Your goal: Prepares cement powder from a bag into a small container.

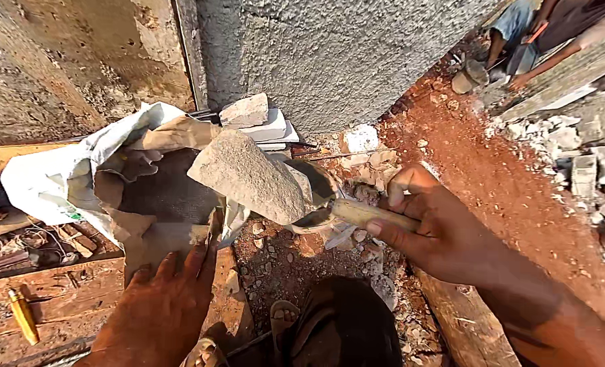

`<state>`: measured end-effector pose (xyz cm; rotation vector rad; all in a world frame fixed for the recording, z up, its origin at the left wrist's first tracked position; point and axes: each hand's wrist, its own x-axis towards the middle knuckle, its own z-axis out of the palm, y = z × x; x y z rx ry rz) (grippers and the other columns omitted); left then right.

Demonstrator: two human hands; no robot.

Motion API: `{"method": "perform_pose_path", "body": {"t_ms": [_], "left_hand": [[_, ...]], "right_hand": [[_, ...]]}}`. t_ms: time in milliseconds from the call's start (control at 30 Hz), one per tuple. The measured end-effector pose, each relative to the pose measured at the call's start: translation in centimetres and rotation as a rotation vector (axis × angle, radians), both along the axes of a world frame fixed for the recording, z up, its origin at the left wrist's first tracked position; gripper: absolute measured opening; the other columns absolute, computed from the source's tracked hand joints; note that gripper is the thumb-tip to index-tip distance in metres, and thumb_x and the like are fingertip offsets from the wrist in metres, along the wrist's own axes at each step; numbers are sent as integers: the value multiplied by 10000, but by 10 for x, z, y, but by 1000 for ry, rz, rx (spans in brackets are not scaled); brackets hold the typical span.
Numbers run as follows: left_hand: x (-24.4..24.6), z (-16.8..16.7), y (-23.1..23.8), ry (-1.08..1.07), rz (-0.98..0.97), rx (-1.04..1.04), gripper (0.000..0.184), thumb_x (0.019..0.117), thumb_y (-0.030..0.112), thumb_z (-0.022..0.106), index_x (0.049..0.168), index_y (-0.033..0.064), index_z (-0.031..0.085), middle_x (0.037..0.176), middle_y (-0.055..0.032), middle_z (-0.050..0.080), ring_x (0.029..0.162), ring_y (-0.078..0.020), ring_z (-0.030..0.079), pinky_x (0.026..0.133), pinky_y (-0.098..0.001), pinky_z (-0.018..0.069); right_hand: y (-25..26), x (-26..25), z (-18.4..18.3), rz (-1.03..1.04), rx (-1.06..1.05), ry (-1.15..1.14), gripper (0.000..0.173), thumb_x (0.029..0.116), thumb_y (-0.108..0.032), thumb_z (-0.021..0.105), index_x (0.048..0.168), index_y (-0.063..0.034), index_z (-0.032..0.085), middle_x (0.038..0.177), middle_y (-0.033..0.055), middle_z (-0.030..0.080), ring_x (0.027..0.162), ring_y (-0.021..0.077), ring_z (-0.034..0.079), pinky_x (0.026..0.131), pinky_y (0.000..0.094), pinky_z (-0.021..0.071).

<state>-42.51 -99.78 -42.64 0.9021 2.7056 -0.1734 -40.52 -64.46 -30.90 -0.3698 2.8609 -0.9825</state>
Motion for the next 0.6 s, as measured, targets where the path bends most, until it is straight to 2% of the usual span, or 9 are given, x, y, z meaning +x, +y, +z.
{"method": "perform_pose_path", "body": {"t_ms": [133,267,367,467,600], "left_hand": [[-5,2,-3,-13,-2,41,678,951,305,688,1538,61,452,1513,-188,520,1247,-450,606,889,-605,547],[-9,4,-4,-43,-12,56,642,974,316,651,1526,47,464,1505,-188,525,1246,-449,603,876,-609,544],[-13,6,-4,-71,-15,50,646,990,328,617,1547,56,438,1519,-190,510,1257,-451,596,874,-614,542],[-15,8,-5,-98,-6,54,645,995,338,611,1551,62,433,1536,-184,493,1273,-453,583,880,-622,539],[-17,7,-8,-90,-7,66,639,984,341,617,1544,81,452,1527,-168,507,1254,-426,606,865,-596,553]], "right_hand": [[32,25,-5,-125,-80,-31,267,936,-241,711,1011,-160,468,611,-35,527,435,78,471,376,216,404],[61,44,-26,-270,-91,-60,336,910,-219,729,1077,-151,446,601,3,532,440,118,503,389,257,436],[78,49,-58,-339,-58,-62,350,918,-195,738,1108,-133,451,601,19,544,444,133,508,403,286,447],[95,42,-102,-373,12,-88,357,950,-191,732,1164,-106,459,664,41,607,513,158,583,484,348,534],[111,20,-154,-428,161,-180,394,984,-231,710,1270,-81,485,680,60,620,541,193,603,558,419,562]]}}
